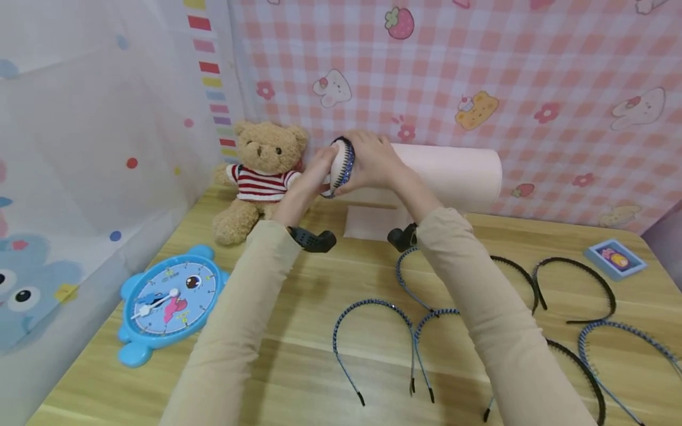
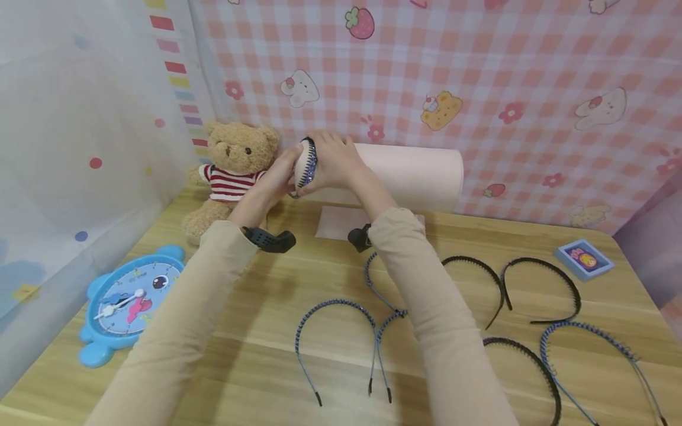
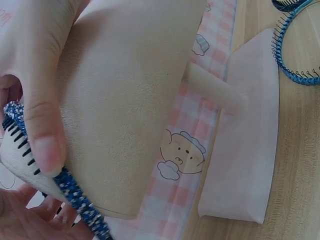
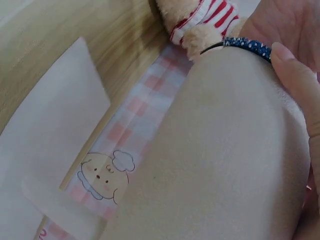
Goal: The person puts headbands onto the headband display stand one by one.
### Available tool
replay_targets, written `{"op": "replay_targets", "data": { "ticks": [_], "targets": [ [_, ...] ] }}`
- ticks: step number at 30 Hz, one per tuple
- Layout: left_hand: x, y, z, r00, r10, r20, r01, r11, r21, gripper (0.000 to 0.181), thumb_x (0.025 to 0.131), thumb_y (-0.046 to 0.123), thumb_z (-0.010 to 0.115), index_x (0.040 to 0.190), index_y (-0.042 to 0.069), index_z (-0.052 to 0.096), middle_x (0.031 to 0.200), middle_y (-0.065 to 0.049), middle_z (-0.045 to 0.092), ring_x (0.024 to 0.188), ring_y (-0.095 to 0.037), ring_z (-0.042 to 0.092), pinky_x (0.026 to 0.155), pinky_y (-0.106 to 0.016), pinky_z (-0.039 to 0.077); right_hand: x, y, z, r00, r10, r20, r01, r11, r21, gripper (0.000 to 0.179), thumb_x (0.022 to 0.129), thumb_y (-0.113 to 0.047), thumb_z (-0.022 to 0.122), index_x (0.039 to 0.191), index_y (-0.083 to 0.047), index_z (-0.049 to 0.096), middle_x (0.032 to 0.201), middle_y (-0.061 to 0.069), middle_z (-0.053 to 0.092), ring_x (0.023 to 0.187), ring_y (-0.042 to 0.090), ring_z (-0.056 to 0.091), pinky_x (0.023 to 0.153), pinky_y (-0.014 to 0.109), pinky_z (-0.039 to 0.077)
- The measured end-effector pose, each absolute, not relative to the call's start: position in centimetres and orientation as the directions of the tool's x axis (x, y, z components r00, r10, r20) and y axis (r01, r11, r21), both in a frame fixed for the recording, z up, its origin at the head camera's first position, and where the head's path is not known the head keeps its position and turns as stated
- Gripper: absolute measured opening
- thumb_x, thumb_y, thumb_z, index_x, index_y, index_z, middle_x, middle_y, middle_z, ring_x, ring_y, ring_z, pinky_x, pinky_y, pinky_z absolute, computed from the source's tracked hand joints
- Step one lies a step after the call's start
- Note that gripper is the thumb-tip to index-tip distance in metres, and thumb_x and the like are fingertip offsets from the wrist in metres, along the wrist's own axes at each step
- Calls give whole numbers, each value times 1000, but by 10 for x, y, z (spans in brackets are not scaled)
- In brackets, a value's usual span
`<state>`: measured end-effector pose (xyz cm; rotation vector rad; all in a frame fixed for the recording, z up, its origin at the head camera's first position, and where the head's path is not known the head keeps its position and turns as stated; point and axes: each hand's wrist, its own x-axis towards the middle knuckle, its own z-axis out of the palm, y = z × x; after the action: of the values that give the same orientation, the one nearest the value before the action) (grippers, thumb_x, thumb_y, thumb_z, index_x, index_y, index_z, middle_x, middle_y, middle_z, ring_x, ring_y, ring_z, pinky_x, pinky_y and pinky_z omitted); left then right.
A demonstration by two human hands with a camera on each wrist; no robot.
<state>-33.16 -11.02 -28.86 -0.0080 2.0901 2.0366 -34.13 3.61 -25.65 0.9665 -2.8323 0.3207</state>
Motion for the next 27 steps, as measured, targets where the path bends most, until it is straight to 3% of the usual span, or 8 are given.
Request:
{"op": "replay_targets", "data": {
  "ticks": [14, 21, 27],
  "targets": [
    [-332, -112, -289, -973, 151, -177, -169, 65, 984, 59, 96, 46, 31, 146, 19, 14, 151, 0, 15, 137, -18, 22, 110, -45, 29, -342, 37, -252, -780, -605, 159, -626, 756, -190, 116, 57, -58, 78, 140, 3, 24, 137, 20, 40, 123, 32, 41, 105, 48, 34],
    [-334, -111, -290, -981, 126, -148, -140, 70, 988, 57, 96, 45, 32, 143, 15, 20, 147, -4, 23, 134, -21, 27, 108, -47, 30, -357, 51, -242, -766, -641, 52, -602, 686, -408, 131, 58, -55, 79, 147, -9, -6, 154, 12, 6, 140, 28, 16, 115, 42, 16],
    [-332, -109, -290, -981, 133, -138, -131, 64, 989, 57, 96, 45, 31, 143, 14, 20, 146, -5, 24, 133, -21, 28, 108, -48, 30, -368, 51, -238, -715, -697, -51, -635, 679, -370, 127, 60, -56, 77, 147, -14, -3, 154, 8, 7, 141, 26, 15, 115, 43, 16]
  ]
}}
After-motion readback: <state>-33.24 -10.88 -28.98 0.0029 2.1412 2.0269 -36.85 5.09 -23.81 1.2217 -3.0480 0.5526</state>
